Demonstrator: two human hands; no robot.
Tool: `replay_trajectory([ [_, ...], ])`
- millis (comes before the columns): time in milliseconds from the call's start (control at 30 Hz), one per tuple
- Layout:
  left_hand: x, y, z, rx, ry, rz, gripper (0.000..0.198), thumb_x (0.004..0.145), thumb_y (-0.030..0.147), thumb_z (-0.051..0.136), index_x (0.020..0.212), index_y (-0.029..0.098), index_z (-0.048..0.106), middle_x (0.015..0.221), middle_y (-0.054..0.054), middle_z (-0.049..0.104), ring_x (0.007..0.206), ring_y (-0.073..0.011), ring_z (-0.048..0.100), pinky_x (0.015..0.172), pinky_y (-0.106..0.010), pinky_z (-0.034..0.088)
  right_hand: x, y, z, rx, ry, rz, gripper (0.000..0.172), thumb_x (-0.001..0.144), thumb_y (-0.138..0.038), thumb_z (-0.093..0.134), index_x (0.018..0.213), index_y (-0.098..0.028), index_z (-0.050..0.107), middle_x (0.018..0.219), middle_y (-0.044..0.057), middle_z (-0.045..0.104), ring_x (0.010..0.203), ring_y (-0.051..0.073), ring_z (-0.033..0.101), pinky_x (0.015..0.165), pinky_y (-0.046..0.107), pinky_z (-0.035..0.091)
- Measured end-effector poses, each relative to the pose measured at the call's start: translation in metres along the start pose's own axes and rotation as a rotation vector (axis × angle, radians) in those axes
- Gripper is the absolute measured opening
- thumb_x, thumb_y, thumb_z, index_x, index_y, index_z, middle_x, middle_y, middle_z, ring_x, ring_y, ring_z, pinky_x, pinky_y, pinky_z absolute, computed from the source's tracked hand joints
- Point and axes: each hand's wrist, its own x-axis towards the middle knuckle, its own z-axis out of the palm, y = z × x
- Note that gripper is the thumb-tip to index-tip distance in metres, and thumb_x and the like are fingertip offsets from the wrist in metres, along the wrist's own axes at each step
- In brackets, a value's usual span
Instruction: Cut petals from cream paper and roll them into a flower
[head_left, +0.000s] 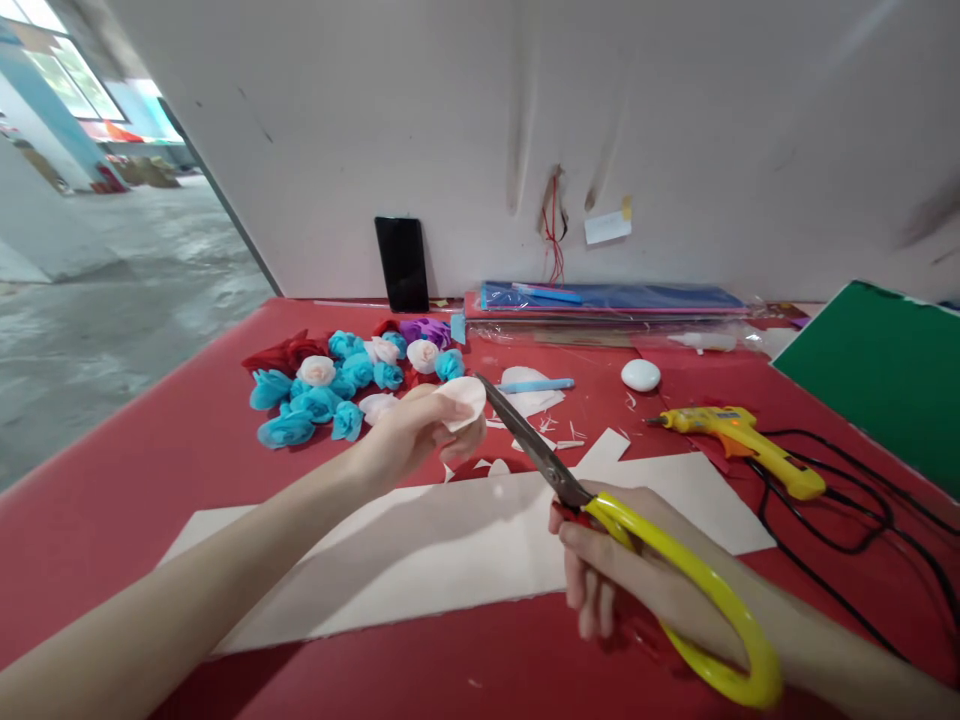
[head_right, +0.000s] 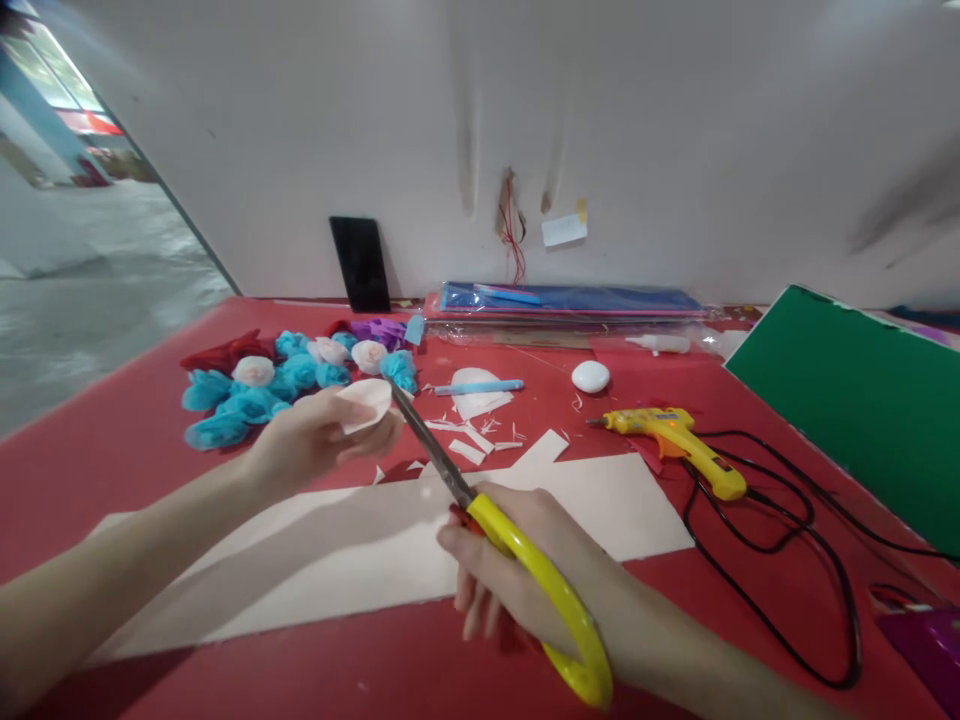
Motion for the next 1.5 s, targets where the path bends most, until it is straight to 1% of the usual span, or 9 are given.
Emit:
replay_trajectory([
  [33, 0.002, -0.003, -0.001, -0.015, 0.002, -0.011, 0.027, 0.076, 0.013, 0.037, 0.05, 0.018, 0.034, 0.043, 0.004, 0.036, 0.045, -0.0099, 0.033, 0.053, -0.026, 0.029, 0.001, 0.005, 0.0, 0.024, -0.008, -0.005, 0.034, 0.086, -0.049, 0.042, 0.087, -0.016, 0.046, 0.064, 0.0, 0.058, 0.045, 0.008, 0.054, 0.042, 0.016, 0.041],
  [133, 0.004, -0.007, -0.004, -0.038, 0.004, -0.038, 0.025, 0.073, 0.014, 0.038, 0.048, 0.018, 0.036, 0.04, 0.003, 0.034, 0.043, -0.0104, 0.031, 0.051, -0.027, 0.029, 0.0, 0.013, 0.002, 0.041, 0.002, 0.017, 0.031, 0.09, -0.044, 0.038, 0.093, -0.016, 0.049, 0.07, 0.0, 0.06, 0.048, 0.005, 0.052, 0.043, 0.014, 0.04],
  [400, 0.003, -0.005, -0.006, -0.035, 0.011, -0.041, 0.03, 0.072, 0.017, 0.041, 0.045, 0.019, 0.028, 0.04, 0.003, 0.032, 0.044, -0.0114, 0.033, 0.054, -0.027, 0.033, -0.004, 0.012, 0.0, -0.055, -0.012, -0.001, 0.026, 0.092, -0.04, 0.036, 0.101, -0.018, 0.047, 0.07, -0.002, 0.057, 0.044, 0.004, 0.046, 0.04, 0.012, 0.036],
  [500, 0.001, -0.003, -0.004, -0.03, -0.028, -0.05, 0.029, 0.072, 0.018, 0.041, 0.045, 0.019, 0.03, 0.04, 0.003, 0.032, 0.044, -0.0114, 0.032, 0.053, -0.027, 0.033, -0.01, 0.0, -0.002, -0.122, -0.048, 0.007, 0.027, 0.092, -0.038, 0.035, 0.105, -0.018, 0.047, 0.075, 0.0, 0.059, 0.048, 0.004, 0.049, 0.044, 0.013, 0.039],
  [633, -0.002, 0.001, 0.001, -0.016, -0.136, -0.08, 0.027, 0.071, 0.017, 0.042, 0.046, 0.019, 0.032, 0.039, 0.003, 0.033, 0.045, -0.0123, 0.035, 0.054, -0.028, 0.032, -0.018, -0.018, -0.003, -0.182, -0.048, 0.015, 0.027, 0.092, -0.037, 0.036, 0.103, -0.017, 0.049, 0.078, 0.003, 0.06, 0.053, 0.006, 0.052, 0.048, 0.014, 0.041],
  [867, -0.005, 0.0, 0.006, -0.019, -0.237, -0.102, 0.027, 0.072, 0.014, 0.04, 0.046, 0.019, 0.033, 0.04, 0.003, 0.032, 0.045, -0.0116, 0.034, 0.054, -0.029, 0.029, -0.016, -0.016, 0.0, -0.195, -0.003, 0.011, 0.025, 0.091, -0.035, 0.037, 0.102, -0.017, 0.05, 0.081, 0.004, 0.06, 0.048, 0.005, 0.05, 0.044, 0.015, 0.038],
  [1100, -0.004, 0.0, 0.009, -0.025, -0.238, -0.116, 0.028, 0.071, 0.015, 0.039, 0.046, 0.02, 0.029, 0.04, 0.004, 0.03, 0.044, -0.011, 0.03, 0.052, -0.029, 0.026, -0.012, -0.019, 0.001, -0.256, -0.002, 0.023, 0.016, 0.091, -0.025, 0.035, 0.09, -0.016, 0.048, 0.064, 0.0, 0.056, 0.043, 0.005, 0.045, 0.041, 0.013, 0.037],
  [1333, -0.004, 0.001, 0.007, -0.003, -0.274, -0.141, 0.028, 0.072, 0.014, 0.039, 0.046, 0.02, 0.031, 0.041, 0.003, 0.032, 0.045, -0.0121, 0.03, 0.053, -0.031, 0.025, -0.005, -0.01, 0.009, -0.343, 0.093, 0.097, 0.017, 0.089, -0.031, 0.038, 0.085, -0.016, 0.045, 0.05, -0.004, 0.05, 0.033, 0.004, 0.038, 0.033, 0.012, 0.03],
  [1500, -0.004, -0.001, 0.007, 0.0, -0.286, -0.154, 0.027, 0.071, 0.015, 0.041, 0.046, 0.02, 0.031, 0.04, 0.003, 0.032, 0.044, -0.0121, 0.03, 0.053, -0.031, 0.026, -0.006, -0.011, 0.011, -0.308, 0.086, 0.107, 0.015, 0.089, -0.029, 0.04, 0.082, -0.017, 0.044, 0.047, -0.006, 0.046, 0.033, 0.003, 0.035, 0.033, 0.012, 0.029],
])
